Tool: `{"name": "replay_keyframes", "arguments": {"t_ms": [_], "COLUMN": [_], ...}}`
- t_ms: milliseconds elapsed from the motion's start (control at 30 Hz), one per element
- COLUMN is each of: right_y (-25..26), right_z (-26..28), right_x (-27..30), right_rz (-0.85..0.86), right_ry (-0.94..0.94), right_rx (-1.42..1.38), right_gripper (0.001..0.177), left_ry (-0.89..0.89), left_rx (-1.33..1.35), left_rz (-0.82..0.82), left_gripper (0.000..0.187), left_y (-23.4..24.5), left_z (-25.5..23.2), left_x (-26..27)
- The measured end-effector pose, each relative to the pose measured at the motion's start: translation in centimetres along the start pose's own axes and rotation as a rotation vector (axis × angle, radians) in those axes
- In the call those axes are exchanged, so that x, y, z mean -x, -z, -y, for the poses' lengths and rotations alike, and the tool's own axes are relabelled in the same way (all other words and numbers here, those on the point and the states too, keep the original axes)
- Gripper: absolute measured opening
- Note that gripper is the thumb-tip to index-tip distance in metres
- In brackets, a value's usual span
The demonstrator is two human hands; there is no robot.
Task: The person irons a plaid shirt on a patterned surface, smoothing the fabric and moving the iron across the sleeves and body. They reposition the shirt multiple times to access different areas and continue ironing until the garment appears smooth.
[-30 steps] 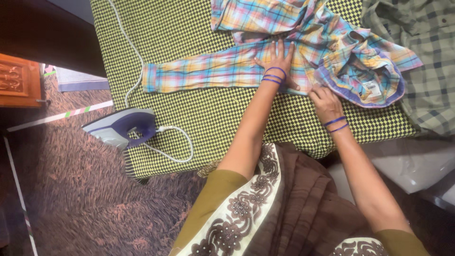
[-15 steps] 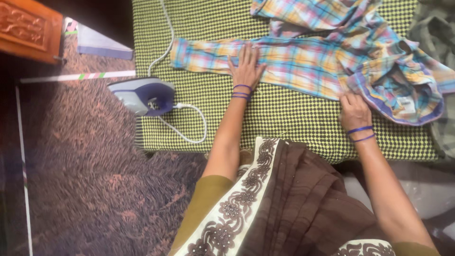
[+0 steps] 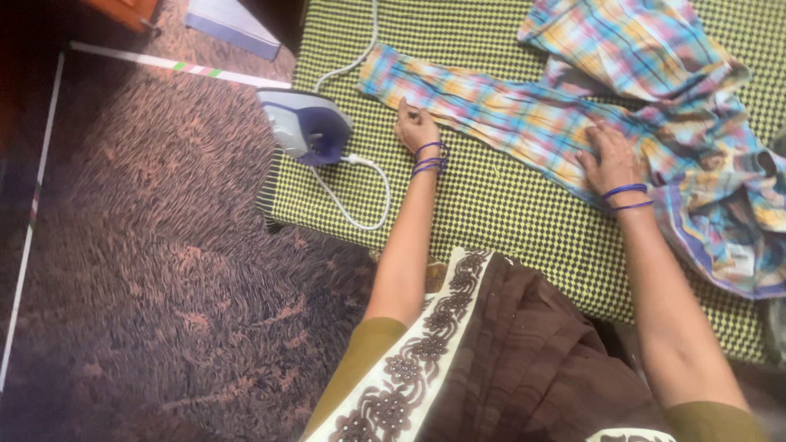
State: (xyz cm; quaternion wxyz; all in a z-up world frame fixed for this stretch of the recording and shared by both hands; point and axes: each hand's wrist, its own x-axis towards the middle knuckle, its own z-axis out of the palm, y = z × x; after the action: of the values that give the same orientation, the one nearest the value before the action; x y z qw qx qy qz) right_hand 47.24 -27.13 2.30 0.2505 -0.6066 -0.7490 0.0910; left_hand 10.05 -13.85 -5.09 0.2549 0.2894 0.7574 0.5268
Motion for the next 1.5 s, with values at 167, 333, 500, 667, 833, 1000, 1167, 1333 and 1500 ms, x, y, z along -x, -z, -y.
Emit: {"name": "replay_keyframes", "arguments": {"t_ms": [167, 333, 500, 667, 833, 1000, 1167, 1333, 1500], "right_y": [1.8, 2.4, 2.1, 1.8, 1.5, 1.6, 1.6, 2.0, 2.1], "right_z": [-0.1, 1.3, 2.4, 2.7, 2.3, 2.0, 2.4, 2.7, 2.8], "right_x": [-2.2, -1.5, 0.0, 0.4, 0.3, 0.2, -0.2, -0.6, -1.1], "right_rz": [0.213, 0.234, 0.135, 0.074, 0.082, 0.068, 0.076, 0.109, 0.148], "right_ry": [-0.04, -0.133, -0.157, -0.128, -0.127, -0.13, -0.145, -0.153, -0.189], "right_rx": [0.077, 0.094, 0.153, 0.152, 0.183, 0.187, 0.183, 0.184, 0.189], "right_gripper": [0.087, 0.094, 0.088, 0.083, 0.082, 0.079, 0.077, 0.079, 0.083], "left_ry": [-0.241, -0.429, -0.208, -0.3, -0.574, -0.177, -0.081, -0.024, -0.135], "left_rx": [-0.181, -0.472, -0.486, -0.565, -0.715, -0.74, -0.724, -0.499, -0.701], "left_rz": [-0.048, -0.13, 0.003, -0.02, -0.333, 0.064, 0.063, -0.192, -0.251], "left_gripper": [0.054, 0.054, 0.063, 0.059, 0.057, 0.048, 0.03, 0.026, 0.027], "left_y": [-1.0, 1.0, 5.3, 5.7, 2.6, 3.1, 1.8, -1.3, -1.3], "left_z": [0.5, 0.4, -4.1, -9.7, -9.6, -10.3, -9.1, -5.3, -4.4], "left_x": [-3.0, -2.1, -0.2, -1.7, -7.2, -11.7, -13.2, -15.0, -14.6]}}
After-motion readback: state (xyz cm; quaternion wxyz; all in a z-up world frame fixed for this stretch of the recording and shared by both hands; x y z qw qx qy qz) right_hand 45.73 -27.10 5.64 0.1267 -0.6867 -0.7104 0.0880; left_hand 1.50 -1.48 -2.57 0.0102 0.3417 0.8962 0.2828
